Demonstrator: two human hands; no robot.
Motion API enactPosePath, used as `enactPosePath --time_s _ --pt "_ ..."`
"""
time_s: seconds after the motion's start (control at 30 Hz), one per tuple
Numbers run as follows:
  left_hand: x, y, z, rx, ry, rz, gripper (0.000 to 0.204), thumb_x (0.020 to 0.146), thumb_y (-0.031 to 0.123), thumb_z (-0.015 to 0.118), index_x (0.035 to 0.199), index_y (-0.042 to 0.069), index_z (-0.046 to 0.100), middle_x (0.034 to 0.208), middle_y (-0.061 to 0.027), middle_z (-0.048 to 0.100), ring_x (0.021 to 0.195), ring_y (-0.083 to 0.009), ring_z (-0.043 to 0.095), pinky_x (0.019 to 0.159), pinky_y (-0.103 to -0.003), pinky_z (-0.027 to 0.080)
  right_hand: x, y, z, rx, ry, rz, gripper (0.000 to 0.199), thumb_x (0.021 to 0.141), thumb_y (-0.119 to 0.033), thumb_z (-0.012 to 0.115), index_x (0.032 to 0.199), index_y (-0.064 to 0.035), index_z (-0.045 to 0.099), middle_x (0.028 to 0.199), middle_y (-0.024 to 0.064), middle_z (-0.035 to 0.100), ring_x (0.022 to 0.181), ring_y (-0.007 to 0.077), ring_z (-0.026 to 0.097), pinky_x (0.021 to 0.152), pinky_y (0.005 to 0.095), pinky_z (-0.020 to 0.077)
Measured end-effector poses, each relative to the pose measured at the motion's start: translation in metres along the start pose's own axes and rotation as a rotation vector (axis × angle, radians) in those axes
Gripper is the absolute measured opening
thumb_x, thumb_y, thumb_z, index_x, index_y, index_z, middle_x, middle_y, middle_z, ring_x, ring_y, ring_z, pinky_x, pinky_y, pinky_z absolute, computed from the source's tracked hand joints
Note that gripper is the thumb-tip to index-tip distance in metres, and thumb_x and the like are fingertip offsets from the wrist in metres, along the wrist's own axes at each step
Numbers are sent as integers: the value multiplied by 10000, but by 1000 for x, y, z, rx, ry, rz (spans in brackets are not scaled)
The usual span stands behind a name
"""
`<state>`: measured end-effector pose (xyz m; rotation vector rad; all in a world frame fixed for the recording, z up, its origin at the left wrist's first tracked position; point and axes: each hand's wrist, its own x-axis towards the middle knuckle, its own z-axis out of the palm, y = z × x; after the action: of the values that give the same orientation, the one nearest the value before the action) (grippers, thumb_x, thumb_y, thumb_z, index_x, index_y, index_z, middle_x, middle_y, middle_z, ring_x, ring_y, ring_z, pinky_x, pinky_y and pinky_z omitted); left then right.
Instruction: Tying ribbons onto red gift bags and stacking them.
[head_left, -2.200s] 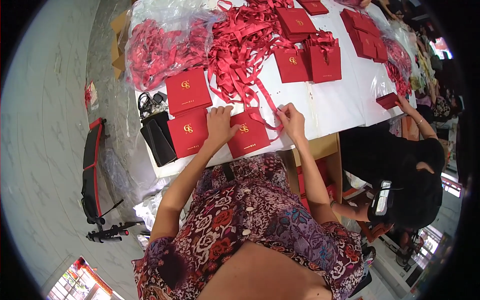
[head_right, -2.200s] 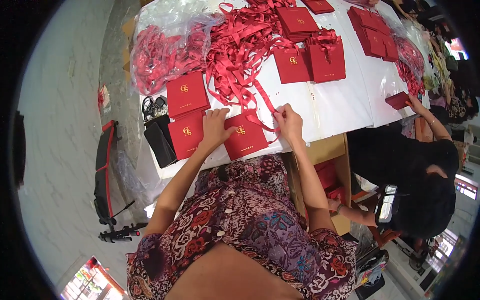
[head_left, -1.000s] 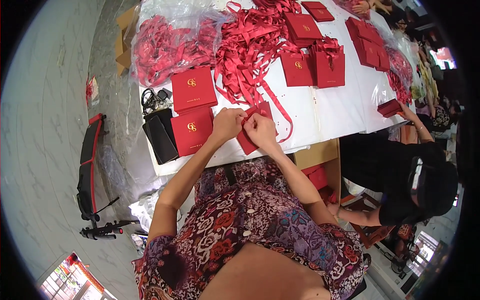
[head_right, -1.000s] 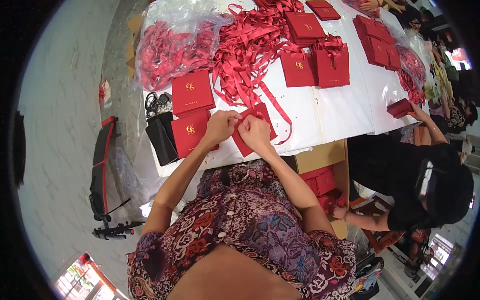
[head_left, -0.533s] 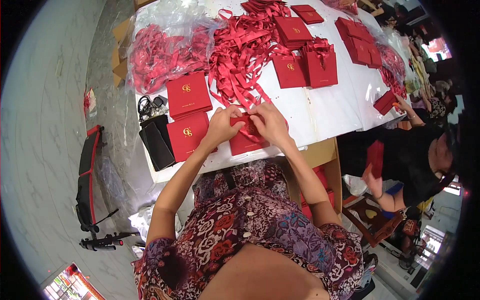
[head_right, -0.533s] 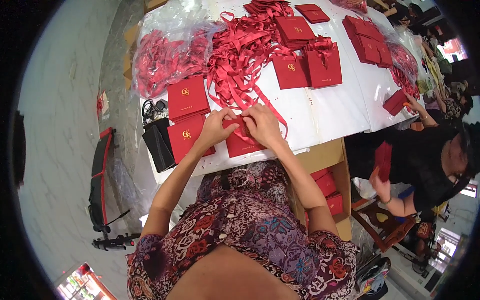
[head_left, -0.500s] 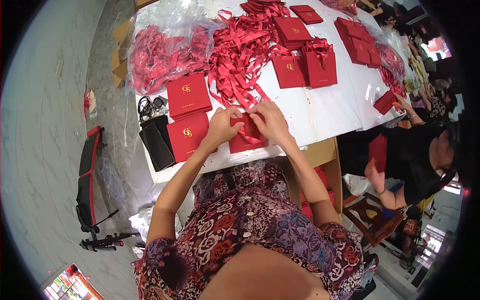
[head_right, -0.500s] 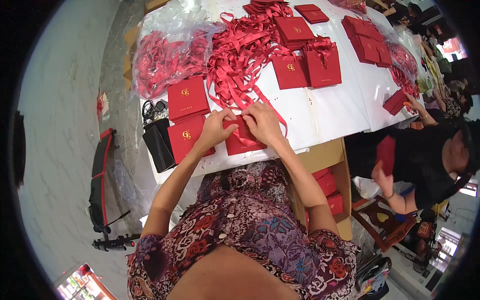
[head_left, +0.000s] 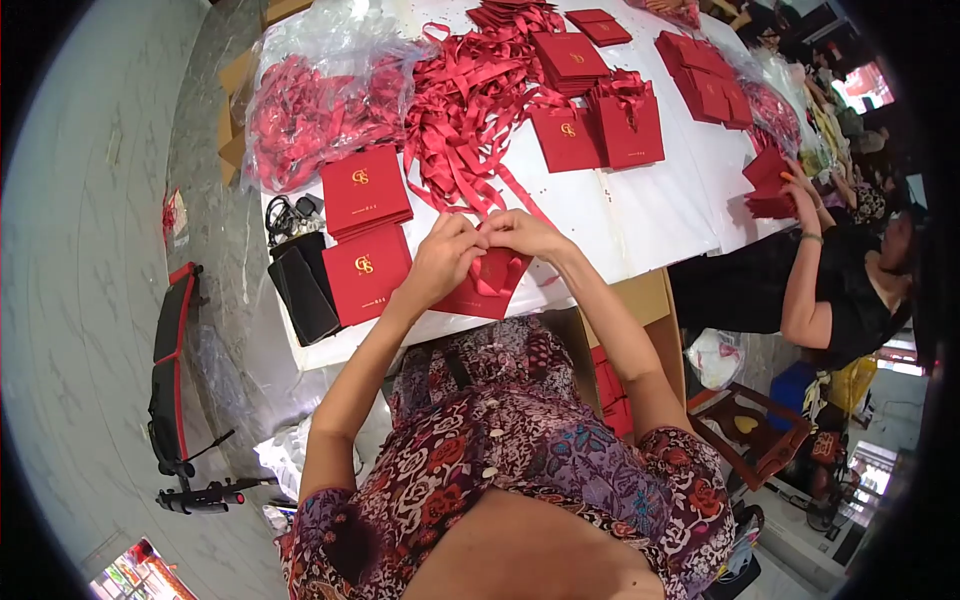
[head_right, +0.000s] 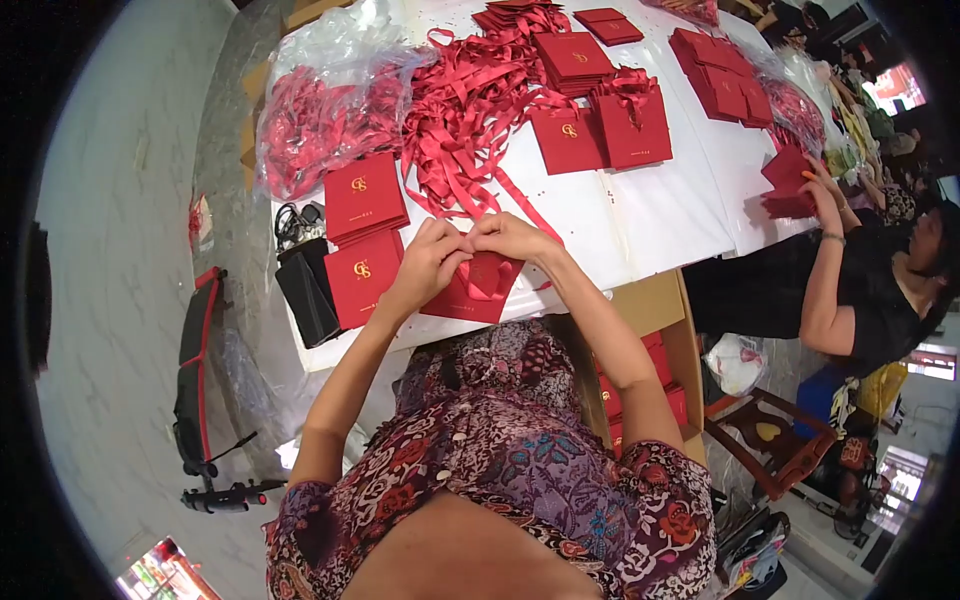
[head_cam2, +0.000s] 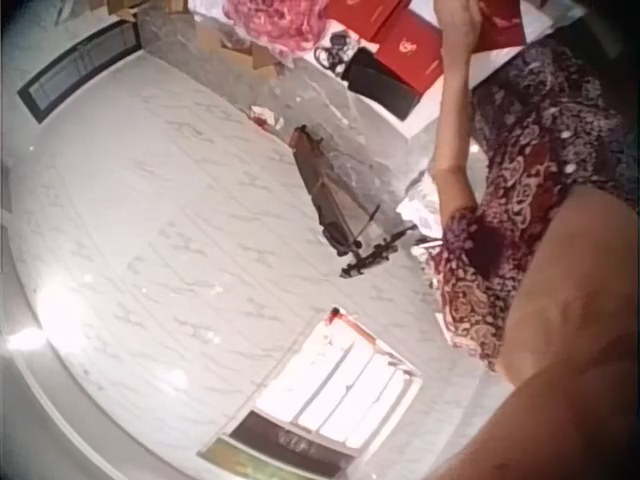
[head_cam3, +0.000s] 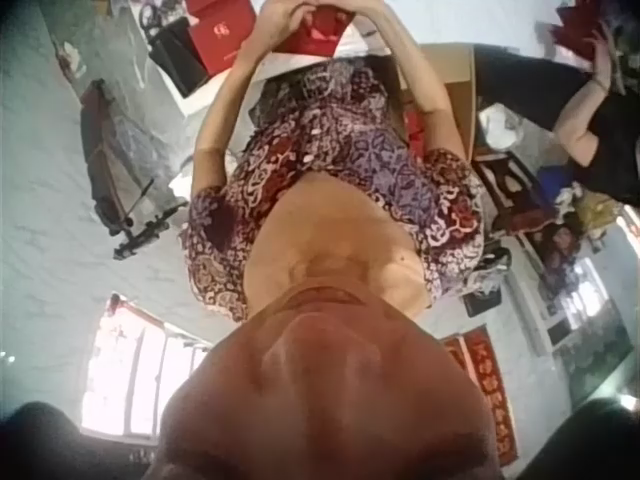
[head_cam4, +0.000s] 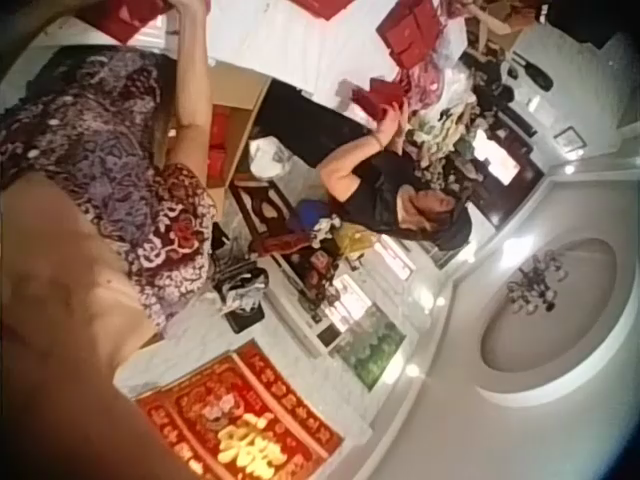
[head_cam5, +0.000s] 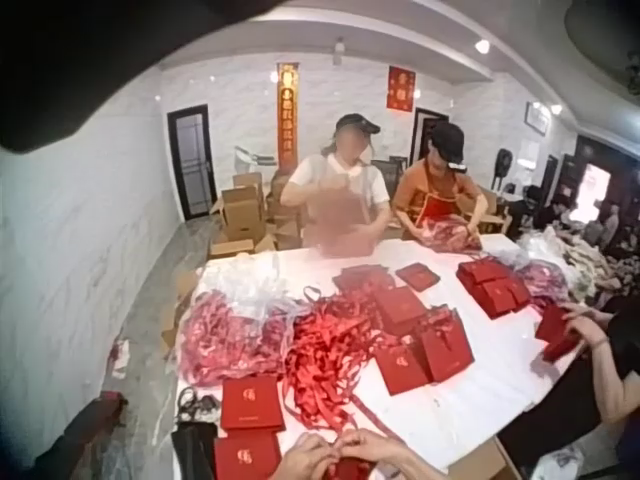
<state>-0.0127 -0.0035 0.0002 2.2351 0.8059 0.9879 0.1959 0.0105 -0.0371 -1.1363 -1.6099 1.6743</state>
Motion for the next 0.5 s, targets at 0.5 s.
enactPosePath --time_s 0.5 --pt "-30 -21 28 236 87 -495 146 817 180 688 901 60 689 903 -128 650 883 -320 590 776 -421 478 -21 17 -33 -669 700 101 388 838 -404 659 717 -37 688 676 128 663 673 309 656 621 393 495"
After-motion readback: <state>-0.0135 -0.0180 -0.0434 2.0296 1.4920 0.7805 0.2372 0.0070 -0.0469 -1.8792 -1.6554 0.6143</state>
